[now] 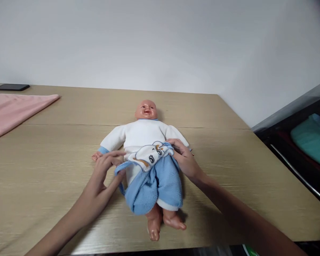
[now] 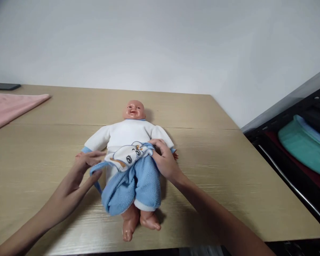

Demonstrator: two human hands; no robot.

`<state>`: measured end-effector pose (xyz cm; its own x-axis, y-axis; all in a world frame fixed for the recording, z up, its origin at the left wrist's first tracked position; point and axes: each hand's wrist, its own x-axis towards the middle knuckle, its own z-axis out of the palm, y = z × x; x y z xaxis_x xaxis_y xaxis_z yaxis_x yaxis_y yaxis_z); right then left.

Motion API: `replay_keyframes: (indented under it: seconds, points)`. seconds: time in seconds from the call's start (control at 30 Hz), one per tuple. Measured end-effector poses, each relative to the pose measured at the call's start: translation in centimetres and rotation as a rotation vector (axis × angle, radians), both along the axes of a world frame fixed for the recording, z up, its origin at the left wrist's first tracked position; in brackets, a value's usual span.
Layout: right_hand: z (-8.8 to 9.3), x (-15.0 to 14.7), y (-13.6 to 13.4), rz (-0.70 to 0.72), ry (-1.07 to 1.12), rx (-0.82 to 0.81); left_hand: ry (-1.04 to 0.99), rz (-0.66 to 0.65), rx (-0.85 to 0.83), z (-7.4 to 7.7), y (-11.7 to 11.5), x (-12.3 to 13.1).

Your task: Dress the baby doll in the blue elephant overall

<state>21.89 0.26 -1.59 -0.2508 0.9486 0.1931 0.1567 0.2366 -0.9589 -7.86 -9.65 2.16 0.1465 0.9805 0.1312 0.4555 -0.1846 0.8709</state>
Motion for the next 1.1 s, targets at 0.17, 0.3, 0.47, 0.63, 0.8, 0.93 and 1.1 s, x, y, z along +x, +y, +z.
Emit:
replay_keyframes:
  seconds: [0.17,0.3,0.47,0.63,0.8,0.93,1.1]
  points:
    - [1.4,-0.4,-0.3,0.021,-0.150,0.200,0.114,-0.047,0.017,-0.7,1.2,0.7]
    - [3.3,-0.2,-0.9,0.191,-0.361,0.308,0.222,-0.112,0.058,-0.3,0.4,1.9]
    - [3.4,-0.3,0.3,0.289,-0.206,0.225,0.156,-0.039,0.070,0.0,0.8,1.0]
    - [2.4,-1.0,1.3,0.135,-0.208,0.195,0.268,0.008,0.210,-0.4,2.9,-0.1]
    - [2.1,-1.6,1.5,0.000,-0.259,0.112,0.272,0.018,0.094,-0.5,6.3,-0.1]
    - [1.2,-2.4,3.4,-0.075,-0.255,0.063,-0.006,-0.058,-0.053,-1.1,10.7,-0.2]
    - [-0.2,-2.1,6.0,0.053,-0.154,-0.041,-0.124,-0.189,-0.199,-1.8,13.5,-0.9]
